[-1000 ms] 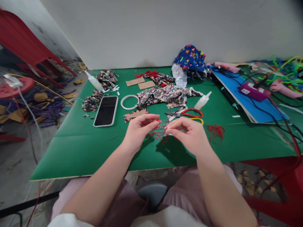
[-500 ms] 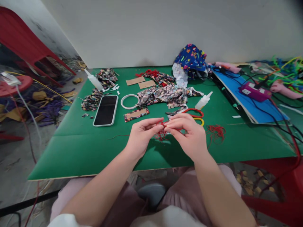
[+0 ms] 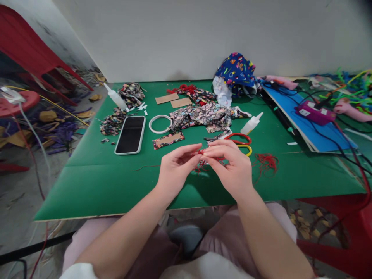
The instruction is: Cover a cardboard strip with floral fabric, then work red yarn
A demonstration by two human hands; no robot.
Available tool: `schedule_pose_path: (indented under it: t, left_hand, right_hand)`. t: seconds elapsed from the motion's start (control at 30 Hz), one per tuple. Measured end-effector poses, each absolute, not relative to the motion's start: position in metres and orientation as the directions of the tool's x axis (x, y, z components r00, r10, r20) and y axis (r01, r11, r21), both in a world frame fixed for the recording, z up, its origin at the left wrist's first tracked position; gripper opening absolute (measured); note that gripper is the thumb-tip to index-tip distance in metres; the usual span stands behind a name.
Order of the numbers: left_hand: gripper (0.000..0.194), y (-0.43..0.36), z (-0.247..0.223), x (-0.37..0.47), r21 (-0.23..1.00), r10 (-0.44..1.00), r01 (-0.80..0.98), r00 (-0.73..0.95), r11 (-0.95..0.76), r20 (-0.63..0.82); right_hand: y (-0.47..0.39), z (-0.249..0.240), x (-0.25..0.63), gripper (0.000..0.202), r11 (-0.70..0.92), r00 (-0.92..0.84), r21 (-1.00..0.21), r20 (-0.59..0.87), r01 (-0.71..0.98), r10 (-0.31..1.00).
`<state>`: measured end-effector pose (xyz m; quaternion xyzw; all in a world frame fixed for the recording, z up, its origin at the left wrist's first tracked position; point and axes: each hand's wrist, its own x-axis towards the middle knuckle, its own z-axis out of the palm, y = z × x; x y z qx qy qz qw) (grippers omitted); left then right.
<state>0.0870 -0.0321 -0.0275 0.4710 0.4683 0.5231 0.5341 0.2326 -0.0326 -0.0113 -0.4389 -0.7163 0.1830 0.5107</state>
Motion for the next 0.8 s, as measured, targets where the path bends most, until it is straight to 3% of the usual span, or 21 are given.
schedule_pose_path:
  t: [0.3, 0.6, 0.8]
  left_hand:
    - [0.031, -0.034, -0.02, 0.085, 0.997, 0.996, -0.042, -0.052, -0.069, 0.067]
    - [0.005, -0.042, -0.016, 0.085, 0.919, 0.952, 0.284, -0.06, -0.272, 0.3]
    - [0.009, -0.043, -0.014, 0.085, 0.793, 0.9, 0.467, 0.016, -0.392, 0.435]
  right_hand:
    - [-0.03, -0.014, 0.235, 0.006, 0.315, 0.109, -0.936, 0.334, 0.16, 0.936]
    - [-0.032, -0.015, 0.225, 0.007, 0.145, 0.058, -0.989, 0.144, -0.022, 0.988]
    - [-0.033, -0.014, 0.226, 0.007, 0.159, 0.073, -0.986, 0.155, -0.05, 0.985]
